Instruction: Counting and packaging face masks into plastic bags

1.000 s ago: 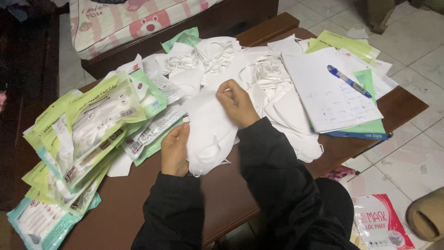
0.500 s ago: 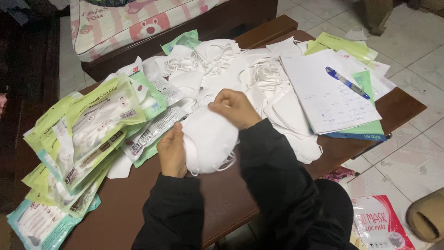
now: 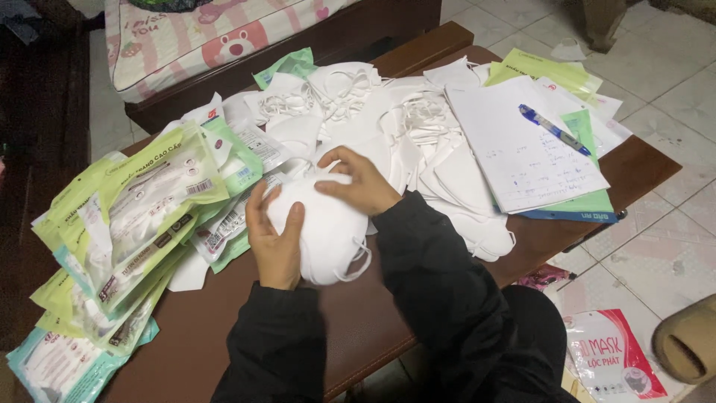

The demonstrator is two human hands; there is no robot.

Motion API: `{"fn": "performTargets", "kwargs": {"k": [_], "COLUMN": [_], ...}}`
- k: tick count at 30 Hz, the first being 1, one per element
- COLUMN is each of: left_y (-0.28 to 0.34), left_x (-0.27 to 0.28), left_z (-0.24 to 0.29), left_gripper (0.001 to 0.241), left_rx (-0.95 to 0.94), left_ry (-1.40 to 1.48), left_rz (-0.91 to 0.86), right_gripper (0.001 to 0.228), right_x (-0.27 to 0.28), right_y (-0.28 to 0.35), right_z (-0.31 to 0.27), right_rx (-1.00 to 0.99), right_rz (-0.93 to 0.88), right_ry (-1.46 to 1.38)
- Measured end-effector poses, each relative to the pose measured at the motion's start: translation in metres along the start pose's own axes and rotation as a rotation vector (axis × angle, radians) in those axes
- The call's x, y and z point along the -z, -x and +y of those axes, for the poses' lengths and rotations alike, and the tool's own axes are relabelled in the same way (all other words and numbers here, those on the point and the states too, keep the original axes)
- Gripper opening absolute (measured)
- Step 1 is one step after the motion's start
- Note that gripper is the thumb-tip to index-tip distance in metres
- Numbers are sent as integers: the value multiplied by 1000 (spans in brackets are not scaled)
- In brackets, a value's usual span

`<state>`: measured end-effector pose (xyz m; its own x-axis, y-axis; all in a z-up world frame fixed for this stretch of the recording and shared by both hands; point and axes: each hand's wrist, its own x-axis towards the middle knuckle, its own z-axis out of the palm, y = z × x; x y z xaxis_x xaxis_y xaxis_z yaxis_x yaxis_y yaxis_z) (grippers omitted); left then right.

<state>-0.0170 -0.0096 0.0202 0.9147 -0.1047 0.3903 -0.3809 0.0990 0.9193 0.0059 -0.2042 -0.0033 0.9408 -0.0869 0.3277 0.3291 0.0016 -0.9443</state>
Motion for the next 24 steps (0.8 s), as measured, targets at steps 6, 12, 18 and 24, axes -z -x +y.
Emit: {"fn": "performTargets", "kwargs": {"k": [6,12,18,24], "left_y": [2,-9,-15,-16], "left_x": [-5,13,21,20], "left_z": [13,-27,-39,-22], "left_gripper": [44,26,26,20], "left_rx": [277,378,393,380], "left_ry": [-58,128,228,86], "left_rz": [-264,1,124,156], "right_gripper": [34,14,47,71], "right_x": [5,37,43,34], "right_y": [-7,-10,12,10], "right_z": [17,23,-38,-36], "right_rx": [15,55,-401,-525], "right_rz": [54,305,335,246], "right_ry": [-49,407,1021,988]}}
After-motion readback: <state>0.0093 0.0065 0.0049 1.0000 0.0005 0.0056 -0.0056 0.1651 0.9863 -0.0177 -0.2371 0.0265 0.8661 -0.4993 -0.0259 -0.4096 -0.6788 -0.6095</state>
